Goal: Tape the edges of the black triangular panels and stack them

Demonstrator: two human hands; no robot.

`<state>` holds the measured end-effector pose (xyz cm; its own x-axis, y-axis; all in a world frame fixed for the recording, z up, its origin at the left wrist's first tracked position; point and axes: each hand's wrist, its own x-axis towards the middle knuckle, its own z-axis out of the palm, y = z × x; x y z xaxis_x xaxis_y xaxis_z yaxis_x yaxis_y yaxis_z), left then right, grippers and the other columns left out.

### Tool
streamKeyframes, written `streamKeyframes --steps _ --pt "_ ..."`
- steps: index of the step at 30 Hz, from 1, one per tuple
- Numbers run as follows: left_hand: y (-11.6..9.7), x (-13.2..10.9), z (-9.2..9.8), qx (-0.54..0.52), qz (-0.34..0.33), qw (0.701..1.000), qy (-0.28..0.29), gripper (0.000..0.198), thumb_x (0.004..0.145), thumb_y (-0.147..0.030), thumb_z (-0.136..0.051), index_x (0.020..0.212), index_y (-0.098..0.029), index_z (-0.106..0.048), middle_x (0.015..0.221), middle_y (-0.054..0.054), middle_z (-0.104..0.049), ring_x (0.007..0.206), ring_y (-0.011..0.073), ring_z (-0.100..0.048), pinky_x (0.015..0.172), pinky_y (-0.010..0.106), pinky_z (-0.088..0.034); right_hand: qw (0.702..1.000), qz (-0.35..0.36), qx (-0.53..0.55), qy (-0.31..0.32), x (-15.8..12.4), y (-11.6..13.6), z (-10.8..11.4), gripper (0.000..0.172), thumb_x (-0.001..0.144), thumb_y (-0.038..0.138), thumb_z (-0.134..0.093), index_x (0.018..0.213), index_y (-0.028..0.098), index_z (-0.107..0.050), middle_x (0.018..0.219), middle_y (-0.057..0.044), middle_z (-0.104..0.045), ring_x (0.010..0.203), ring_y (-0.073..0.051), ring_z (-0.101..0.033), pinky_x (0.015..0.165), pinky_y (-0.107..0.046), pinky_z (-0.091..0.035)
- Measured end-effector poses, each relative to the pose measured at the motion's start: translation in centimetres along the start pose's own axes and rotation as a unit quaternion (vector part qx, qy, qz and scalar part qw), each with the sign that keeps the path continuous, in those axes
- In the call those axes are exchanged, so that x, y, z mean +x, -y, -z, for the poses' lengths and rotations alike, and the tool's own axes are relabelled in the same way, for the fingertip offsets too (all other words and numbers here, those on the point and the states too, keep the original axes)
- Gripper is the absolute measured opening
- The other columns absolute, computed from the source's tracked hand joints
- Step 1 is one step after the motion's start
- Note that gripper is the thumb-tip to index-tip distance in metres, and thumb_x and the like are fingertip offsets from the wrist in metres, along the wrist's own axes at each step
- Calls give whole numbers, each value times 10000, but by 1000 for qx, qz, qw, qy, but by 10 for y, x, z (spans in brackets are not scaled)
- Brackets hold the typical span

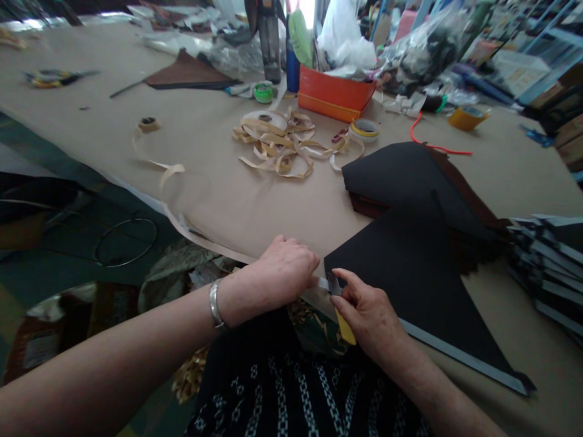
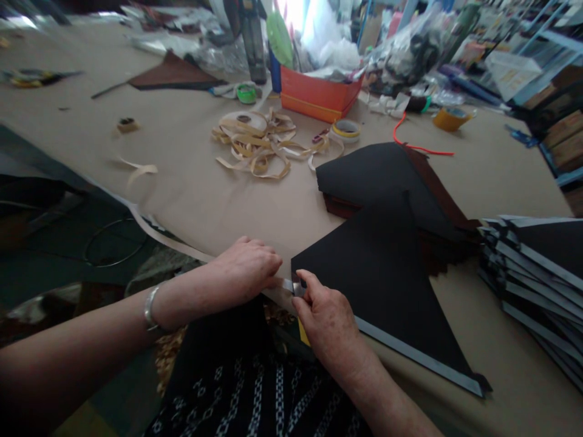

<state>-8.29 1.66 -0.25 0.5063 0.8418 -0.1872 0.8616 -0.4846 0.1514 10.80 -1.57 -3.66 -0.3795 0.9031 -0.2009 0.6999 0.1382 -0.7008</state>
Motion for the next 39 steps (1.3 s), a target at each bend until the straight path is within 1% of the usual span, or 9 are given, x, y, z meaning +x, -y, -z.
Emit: streamKeyframes --steps 9,16,18,21,25,27,31,35,39 --pt "7 5 3 -35 4 998 53 144 768 -276 -551 674 -192 -620 586 52 -627 485 176 -547 465 288 -300 991 10 -130 2 2 8 -2 385 860 260 -487 1238 203 -539 763 -41 -684 700 -215 -629 605 -304 -402" --pt "-25 -6 21 -146 -55 983 99 154 805 -190 -537 670 -170 -610 570 -1 -600 481 88 -493 468 222 -307 984 1 -179 26 5 15 -6 348 862 210 -461 1198 220 -548 733 -44 -681 682 -223 -636 576 -296 -380" --pt "-32 -12 22 -236 -70 965 85 192 834 -214 -525 658 -166 -586 551 -32 -558 475 63 -450 471 199 -300 986 -4 -164 31 4 16 -3 422 822 168 -507 1240 217 -539 790 -53 -694 717 -214 -636 602 -291 -400" --pt "-27 -19 16 -294 -19 954 53 252 865 -285 -498 652 -167 -565 553 -46 -521 496 63 -422 482 198 -283 999 5 -46 25 0 10 15 528 798 139 -544 1320 187 -488 784 -28 -681 720 -168 -614 635 -264 -424" --pt "-4 -20 3 -300 19 953 37 244 867 -326 -489 680 -176 -536 647 -36 -523 591 86 -452 549 207 -327 989 -31 136 -57 -16 -27 67 253 835 322 -575 1046 186 -612 690 18 -619 625 -120 -571 567 -220 -419" --pt "3 -18 -2 -312 11 950 14 247 878 -333 -471 693 -180 -526 684 -30 -514 631 95 -465 593 215 -358 975 -63 178 -116 -22 -57 97 223 826 405 -565 875 187 -565 716 9 -627 614 -124 -582 550 -222 -429" --pt "-2 -8 -9 -315 -26 948 -41 259 896 -349 -439 748 -184 -571 886 10 -580 798 122 -537 729 245 -415 963 -133 103 -211 -18 -120 142 265 817 453 -456 867 198 -511 765 -8 -643 566 -133 -574 556 -259 -443" --pt "-18 5 -17 -266 -67 960 -54 281 899 -318 -426 717 -176 -585 1071 56 -596 975 180 -542 870 321 -431 954 -184 16 -235 -2 -153 154 212 668 358 -599 766 170 -602 725 -32 -646 688 -176 -588 645 -272 -422" --pt "-25 12 -24 -221 -77 971 -43 294 902 -307 -411 703 -170 -578 1055 78 -616 997 224 -532 907 399 -431 956 -213 -2 -201 -2 -156 146 205 605 358 -654 665 164 -623 616 -17 -620 623 -178 -566 580 -265 -377"
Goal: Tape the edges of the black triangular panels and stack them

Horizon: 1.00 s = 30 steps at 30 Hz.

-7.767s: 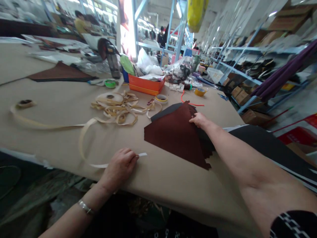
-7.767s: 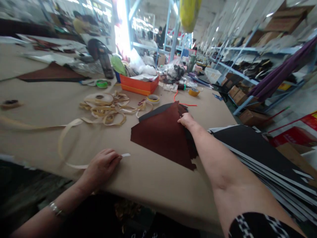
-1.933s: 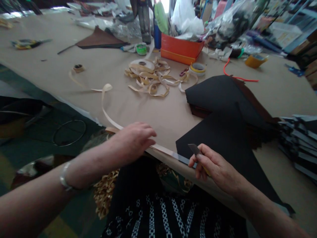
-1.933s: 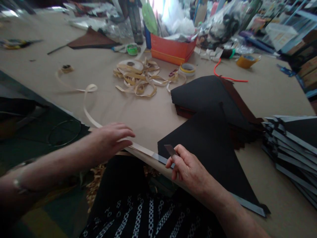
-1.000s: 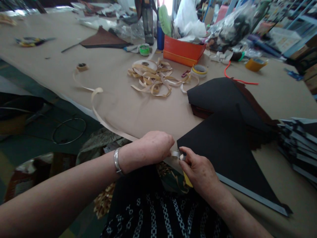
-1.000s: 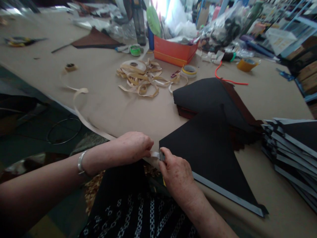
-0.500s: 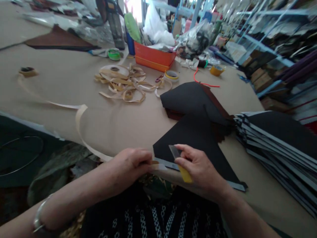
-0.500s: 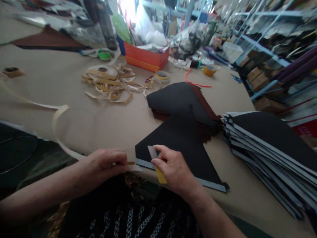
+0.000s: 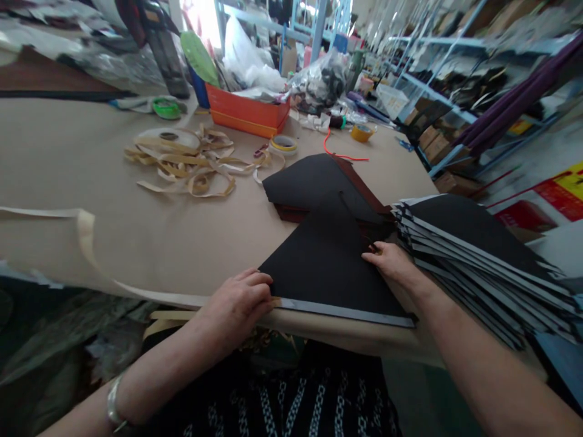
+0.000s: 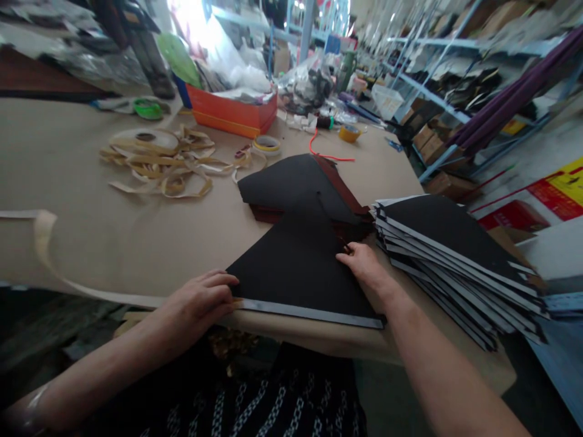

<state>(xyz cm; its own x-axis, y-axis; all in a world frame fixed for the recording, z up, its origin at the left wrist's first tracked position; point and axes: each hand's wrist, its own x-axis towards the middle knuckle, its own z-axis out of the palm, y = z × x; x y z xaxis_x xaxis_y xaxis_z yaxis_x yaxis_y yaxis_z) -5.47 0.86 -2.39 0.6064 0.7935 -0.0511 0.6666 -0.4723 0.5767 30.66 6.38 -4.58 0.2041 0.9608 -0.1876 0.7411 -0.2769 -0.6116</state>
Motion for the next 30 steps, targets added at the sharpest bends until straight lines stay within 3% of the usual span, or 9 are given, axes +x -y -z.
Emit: streamKeyframes --steps 3,8,11,13,15,18,23,26,30 --pt "0 -2 0 -1 -9 1000 16 288 907 -302 -397 715 -170 -567 1012 75 -621 952 212 -541 891 396 -437 999 -11 -5 31 -22 -8 3 209 613 372 -636 632 164 -632 578 -8 -606 596 -170 -557 553 -258 -361" --pt "-7 -4 0 -13 -23 998 49 292 919 -310 -377 734 -178 -561 953 58 -615 919 201 -514 852 371 -425 997 -33 6 65 -84 -36 15 300 663 457 -572 590 169 -617 562 -26 -611 587 -189 -587 544 -268 -406" --pt "-13 -1 -3 -24 -30 997 73 298 924 -320 -374 721 -182 -542 880 40 -601 889 198 -485 835 366 -404 995 -38 80 48 -105 -49 14 365 692 494 -560 815 169 -672 838 -85 -709 788 -238 -661 666 -304 -491" --pt "-16 2 -4 -25 -26 996 77 298 921 -317 -382 703 -178 -530 854 39 -589 875 198 -475 819 362 -395 991 -28 125 29 -102 -50 10 420 685 473 -599 966 169 -667 1059 -117 -688 994 -263 -633 818 -334 -488" --pt "-17 4 -5 -20 -21 997 72 288 915 -307 -395 694 -175 -524 842 43 -579 866 198 -470 807 358 -389 990 -16 134 30 -89 -45 4 440 694 436 -616 1038 164 -650 1133 -118 -663 1080 -262 -597 898 -343 -458" --pt "-17 4 -6 -15 -19 998 64 279 908 -281 -408 674 -173 -515 823 39 -573 844 190 -467 806 350 -382 991 -9 127 46 -62 -35 -6 418 706 399 -619 1051 164 -638 1080 -96 -683 1026 -245 -618 878 -335 -460" --pt "-13 1 -9 -25 -28 999 30 284 903 -290 -442 658 -172 -523 814 30 -579 839 176 -470 794 323 -385 990 -24 104 94 -35 -27 -8 300 690 381 -616 848 132 -671 867 -89 -712 833 -234 -645 740 -312 -473" --pt "-14 1 -9 -29 -26 999 25 300 904 -303 -448 646 -170 -521 782 26 -571 825 167 -475 779 307 -387 982 -31 100 159 -43 -28 0 273 691 376 -601 777 131 -686 768 -50 -699 724 -193 -625 648 -267 -450" --pt "-23 0 -10 -86 -3 995 49 354 909 -412 -423 668 -174 -525 784 17 -566 768 142 -492 717 274 -388 973 -56 70 214 -88 -31 8 257 699 382 -577 629 143 -643 546 15 -568 506 -109 -465 485 -218 -317"
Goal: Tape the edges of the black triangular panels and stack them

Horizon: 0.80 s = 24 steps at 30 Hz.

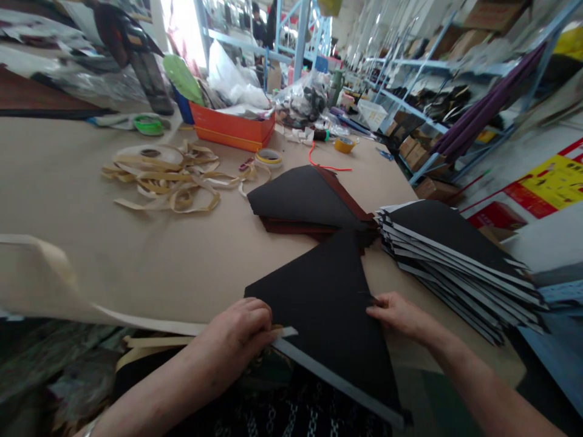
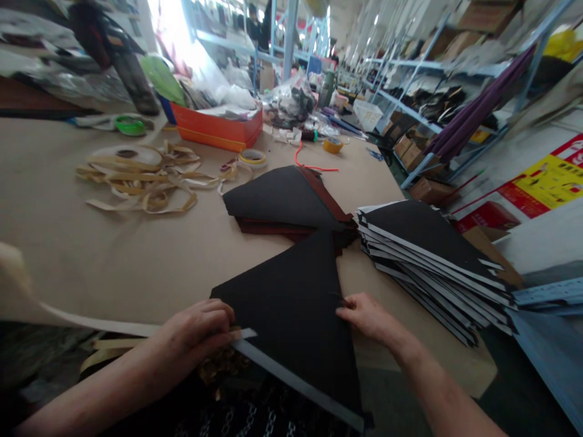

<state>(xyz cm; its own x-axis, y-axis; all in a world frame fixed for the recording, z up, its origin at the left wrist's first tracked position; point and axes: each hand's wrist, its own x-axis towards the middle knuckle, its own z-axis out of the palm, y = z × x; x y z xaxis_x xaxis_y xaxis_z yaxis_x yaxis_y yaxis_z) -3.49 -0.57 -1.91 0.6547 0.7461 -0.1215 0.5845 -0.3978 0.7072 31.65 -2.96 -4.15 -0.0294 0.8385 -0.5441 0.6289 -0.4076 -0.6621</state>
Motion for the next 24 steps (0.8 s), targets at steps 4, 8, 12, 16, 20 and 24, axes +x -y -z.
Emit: streamKeyframes --steps 4,8,12,16,20,24 --pt "-9 4 -8 -52 35 998 31 331 892 -437 -436 718 -186 -563 759 1 -565 703 126 -491 645 250 -367 998 -40 -36 25 -53 -19 -30 290 753 375 -521 554 164 -512 478 45 -396 472 -84 -329 461 -225 -220" --pt "-16 15 -9 -87 88 991 54 300 862 -419 -470 719 -178 -577 627 -29 -495 581 102 -421 539 234 -299 994 -65 -92 19 -83 -46 -46 361 808 439 -471 562 176 -451 525 36 -369 512 -101 -340 495 -245 -225" --pt "-29 25 -6 -175 117 976 63 378 831 -520 -490 693 -175 -555 563 -57 -377 533 86 -324 486 233 -227 996 -34 -54 -63 -91 -37 -29 395 751 525 -552 561 183 -498 553 15 -433 549 -129 -408 522 -252 -288" --pt "-41 29 -7 -247 141 957 61 387 795 -542 -531 675 -174 -523 537 -68 -341 506 80 -295 460 226 -210 986 45 119 -107 -76 17 -21 331 695 509 -650 840 212 -650 702 -17 -539 646 -158 -491 575 -254 -383" --pt "-49 30 -9 -236 135 962 37 380 783 -520 -550 649 -164 -531 546 -58 -372 521 82 -325 471 219 -238 974 110 196 -4 -46 65 -42 358 718 447 -672 985 213 -621 648 37 -435 563 -101 -391 523 -222 -330" --pt "-49 30 -12 -233 139 962 20 364 787 -496 -542 634 -165 -525 530 -57 -381 508 81 -332 460 211 -239 971 153 176 50 -26 82 -61 138 788 321 -600 789 186 -572 632 47 -430 555 -82 -354 518 -213 -289"
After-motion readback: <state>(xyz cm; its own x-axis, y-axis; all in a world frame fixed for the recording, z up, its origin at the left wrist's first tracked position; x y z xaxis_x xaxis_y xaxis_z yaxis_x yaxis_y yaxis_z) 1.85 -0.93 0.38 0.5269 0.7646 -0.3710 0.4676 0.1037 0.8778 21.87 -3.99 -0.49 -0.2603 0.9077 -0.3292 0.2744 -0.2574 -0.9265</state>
